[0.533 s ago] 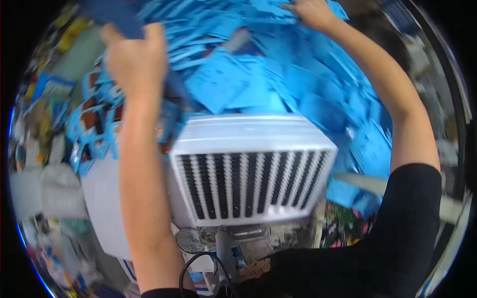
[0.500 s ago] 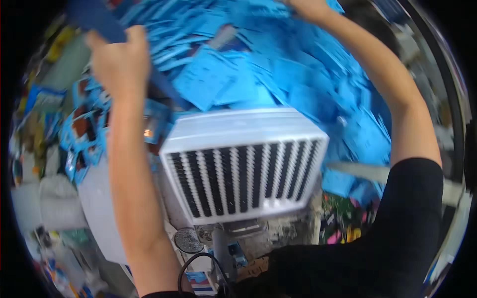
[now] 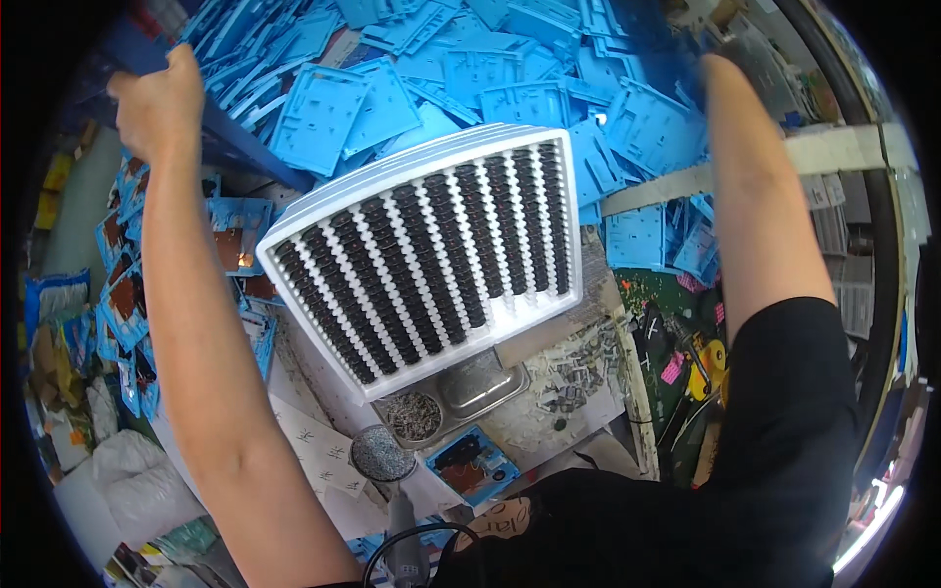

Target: Assembling and soldering electronic components into a blue plastic gadget housing.

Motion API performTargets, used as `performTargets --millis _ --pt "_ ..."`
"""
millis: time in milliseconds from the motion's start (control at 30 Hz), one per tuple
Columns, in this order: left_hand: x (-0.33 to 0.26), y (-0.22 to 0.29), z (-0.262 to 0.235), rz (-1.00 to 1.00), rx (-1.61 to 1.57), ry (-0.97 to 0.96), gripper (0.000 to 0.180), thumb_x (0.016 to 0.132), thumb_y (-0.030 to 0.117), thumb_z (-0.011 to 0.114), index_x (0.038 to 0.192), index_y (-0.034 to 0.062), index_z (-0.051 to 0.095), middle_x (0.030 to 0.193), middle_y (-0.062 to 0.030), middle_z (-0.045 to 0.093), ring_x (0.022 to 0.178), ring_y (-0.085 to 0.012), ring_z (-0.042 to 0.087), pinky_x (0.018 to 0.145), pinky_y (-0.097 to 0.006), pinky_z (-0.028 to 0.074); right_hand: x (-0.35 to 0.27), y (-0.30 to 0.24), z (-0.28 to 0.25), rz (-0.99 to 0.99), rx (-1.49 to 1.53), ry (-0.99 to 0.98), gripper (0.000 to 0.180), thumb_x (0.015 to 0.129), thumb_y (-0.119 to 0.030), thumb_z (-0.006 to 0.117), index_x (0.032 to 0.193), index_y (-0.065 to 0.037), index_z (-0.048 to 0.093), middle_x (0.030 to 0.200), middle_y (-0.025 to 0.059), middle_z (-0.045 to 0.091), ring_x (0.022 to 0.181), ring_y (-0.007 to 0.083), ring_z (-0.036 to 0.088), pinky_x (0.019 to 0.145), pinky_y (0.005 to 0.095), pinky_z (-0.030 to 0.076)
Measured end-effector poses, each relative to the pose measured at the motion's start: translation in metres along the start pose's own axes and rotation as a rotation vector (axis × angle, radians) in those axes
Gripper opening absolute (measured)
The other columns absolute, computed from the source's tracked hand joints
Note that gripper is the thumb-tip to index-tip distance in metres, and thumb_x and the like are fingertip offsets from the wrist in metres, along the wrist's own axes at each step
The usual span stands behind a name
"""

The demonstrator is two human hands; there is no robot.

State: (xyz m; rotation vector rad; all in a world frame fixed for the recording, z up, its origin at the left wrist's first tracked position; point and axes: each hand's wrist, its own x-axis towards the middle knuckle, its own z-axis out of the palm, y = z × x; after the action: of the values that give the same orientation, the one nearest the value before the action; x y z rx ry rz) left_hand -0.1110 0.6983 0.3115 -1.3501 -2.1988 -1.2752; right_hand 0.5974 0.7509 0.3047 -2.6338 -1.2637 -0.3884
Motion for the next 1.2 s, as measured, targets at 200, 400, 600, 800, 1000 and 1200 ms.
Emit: performTargets --millis 200,400,600,800,1000,1200 --pt "0.026 -0.028 0.019 0.117 0.126 0.052 0.083 0.078 0.054 0.059 0.122 -0.0150 0.051 0.117 -0.0380 0.062 0.114 -0.0490 0.061 0.102 -0.048 0.047 -0.076 -0.053 0.013 0.005 -0.037 -0.034 0.027 0.094 -0.023 0.058 0.108 -0.010 0.076 0.118 0.0119 0.072 0.103 0.0298 0.071 0.078 0.0487 0.058" --pt "0.078 -0.097 0.028 0.165 0.193 0.016 0.097 0.077 0.065 0.066 0.126 -0.0178 0.051 0.124 -0.0344 0.061 0.116 -0.0443 0.061 0.101 -0.046 0.047 -0.160 -0.149 -0.040 -0.411 -0.081 -0.051 0.024 0.094 -0.022 0.060 0.106 -0.012 0.078 0.115 0.0072 0.074 0.101 0.0264 0.073 0.075 0.0474 0.059" --pt "0.106 -0.127 0.010 0.473 -0.111 -0.332 0.084 0.085 0.047 0.075 0.134 -0.0152 0.047 0.133 -0.0245 0.058 0.120 -0.0316 0.059 0.104 -0.039 0.044 -0.256 -0.172 -0.069 -0.666 0.368 -0.082 0.034 0.093 -0.028 0.059 0.124 -0.024 0.071 0.133 0.0051 0.066 0.127 0.0300 0.059 0.098 0.0565 0.045" --pt "0.132 -0.145 -0.124 0.550 -0.225 -0.396 0.080 0.092 0.042 0.071 0.144 -0.0103 0.041 0.144 -0.0217 0.050 0.130 -0.0280 0.051 0.110 -0.036 0.038 -0.323 -0.136 -0.136 -0.726 0.672 -0.058 0.042 0.086 -0.041 0.064 0.117 -0.015 0.074 0.121 0.0111 0.071 0.113 0.0299 0.067 0.094 0.0452 0.053" --pt "0.034 -0.140 -0.213 0.495 -0.221 -0.403 0.069 0.092 0.042 0.069 0.139 -0.0055 0.052 0.132 -0.0193 0.061 0.121 -0.0277 0.058 0.105 -0.036 0.041 -0.348 -0.061 -0.127 -0.573 0.838 0.172 0.051 0.078 -0.064 0.064 0.091 -0.017 0.080 0.096 0.0105 0.075 0.094 0.0318 0.071 0.086 0.0426 0.055" --pt "-0.195 -0.141 -0.299 0.523 -0.314 -0.408 0.065 0.094 0.034 0.069 0.142 -0.0048 0.048 0.136 -0.0190 0.058 0.116 -0.0240 0.062 0.097 -0.033 0.048 -0.454 0.096 -0.130 -0.044 1.492 0.337 0.038 0.087 -0.041 0.061 0.092 -0.007 0.077 0.093 0.0221 0.073 0.092 0.0376 0.070 0.082 0.0465 0.054"
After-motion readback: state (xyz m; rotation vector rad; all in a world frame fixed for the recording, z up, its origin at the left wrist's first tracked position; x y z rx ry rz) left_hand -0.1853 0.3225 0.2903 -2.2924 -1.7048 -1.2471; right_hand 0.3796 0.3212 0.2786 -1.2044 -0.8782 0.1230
